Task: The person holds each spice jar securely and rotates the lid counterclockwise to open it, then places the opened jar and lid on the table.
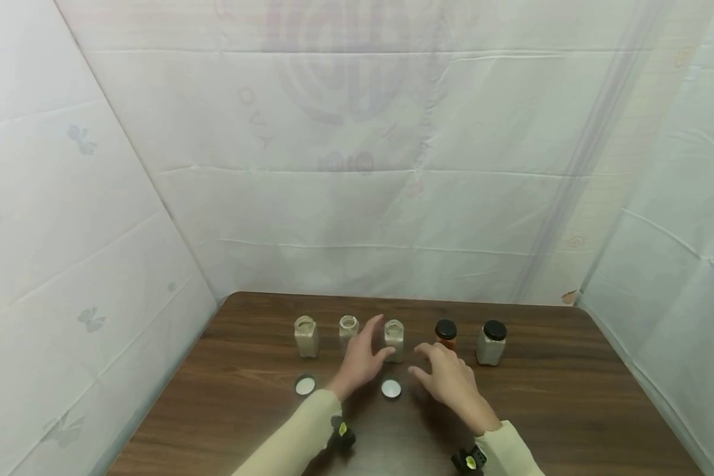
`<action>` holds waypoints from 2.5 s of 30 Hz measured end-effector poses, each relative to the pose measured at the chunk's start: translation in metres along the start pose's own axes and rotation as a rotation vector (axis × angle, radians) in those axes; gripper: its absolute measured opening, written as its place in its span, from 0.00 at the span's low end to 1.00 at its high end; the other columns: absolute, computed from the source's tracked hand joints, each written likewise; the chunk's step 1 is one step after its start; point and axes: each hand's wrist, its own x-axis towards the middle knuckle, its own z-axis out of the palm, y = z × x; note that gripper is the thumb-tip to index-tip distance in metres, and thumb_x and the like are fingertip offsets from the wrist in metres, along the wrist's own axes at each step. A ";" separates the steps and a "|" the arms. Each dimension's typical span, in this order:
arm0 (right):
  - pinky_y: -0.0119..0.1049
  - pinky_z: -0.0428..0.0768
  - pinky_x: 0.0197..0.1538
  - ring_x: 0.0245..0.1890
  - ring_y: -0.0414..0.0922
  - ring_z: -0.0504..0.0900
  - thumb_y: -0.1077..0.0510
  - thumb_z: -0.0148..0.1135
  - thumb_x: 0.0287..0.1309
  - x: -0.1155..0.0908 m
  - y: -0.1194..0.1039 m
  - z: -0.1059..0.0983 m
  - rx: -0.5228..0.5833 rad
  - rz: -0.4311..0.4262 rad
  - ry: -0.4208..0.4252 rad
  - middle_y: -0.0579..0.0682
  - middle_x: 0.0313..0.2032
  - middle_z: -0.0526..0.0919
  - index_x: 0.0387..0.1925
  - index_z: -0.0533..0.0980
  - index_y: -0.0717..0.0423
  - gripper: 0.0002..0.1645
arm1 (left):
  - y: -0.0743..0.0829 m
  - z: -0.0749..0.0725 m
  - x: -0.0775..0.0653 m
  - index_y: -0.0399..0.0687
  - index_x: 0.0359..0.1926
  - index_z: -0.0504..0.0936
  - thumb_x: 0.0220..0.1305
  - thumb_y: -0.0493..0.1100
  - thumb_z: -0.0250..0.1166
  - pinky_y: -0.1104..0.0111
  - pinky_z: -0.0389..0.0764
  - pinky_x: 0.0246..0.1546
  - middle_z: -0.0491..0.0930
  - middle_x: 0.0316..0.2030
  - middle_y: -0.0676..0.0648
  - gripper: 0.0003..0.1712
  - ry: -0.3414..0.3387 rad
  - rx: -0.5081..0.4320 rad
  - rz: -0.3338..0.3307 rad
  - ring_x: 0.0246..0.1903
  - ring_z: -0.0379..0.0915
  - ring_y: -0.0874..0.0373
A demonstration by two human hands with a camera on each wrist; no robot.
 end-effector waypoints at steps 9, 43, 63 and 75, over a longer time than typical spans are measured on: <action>0.42 0.80 0.30 0.38 0.46 0.84 0.50 0.74 0.62 -0.004 0.011 -0.008 -0.009 -0.017 0.079 0.48 0.41 0.84 0.52 0.83 0.49 0.19 | 0.009 -0.002 -0.004 0.48 0.78 0.61 0.69 0.43 0.70 0.50 0.72 0.65 0.65 0.74 0.42 0.41 0.130 0.015 0.133 0.71 0.65 0.45; 0.35 0.68 0.18 0.21 0.42 0.71 0.58 0.69 0.65 -0.017 0.044 -0.033 0.046 0.002 0.410 0.60 0.45 0.84 0.56 0.80 0.62 0.20 | 0.056 0.050 -0.011 0.42 0.67 0.74 0.68 0.37 0.70 0.65 0.80 0.58 0.81 0.60 0.39 0.28 0.118 -0.069 0.236 0.59 0.79 0.49; 0.36 0.70 0.18 0.24 0.44 0.77 0.58 0.68 0.66 -0.015 0.050 -0.034 0.050 0.040 0.403 0.65 0.52 0.81 0.63 0.76 0.63 0.26 | 0.057 0.076 0.011 0.50 0.77 0.62 0.66 0.45 0.73 0.54 0.75 0.64 0.71 0.70 0.43 0.44 -0.038 -0.089 -0.060 0.68 0.69 0.49; 0.37 0.72 0.20 0.26 0.45 0.77 0.56 0.68 0.67 -0.015 0.049 -0.035 0.053 0.057 0.379 0.66 0.54 0.81 0.63 0.75 0.63 0.27 | 0.055 0.088 0.023 0.50 0.76 0.65 0.64 0.43 0.74 0.58 0.76 0.63 0.74 0.68 0.49 0.42 -0.045 -0.089 -0.100 0.66 0.72 0.54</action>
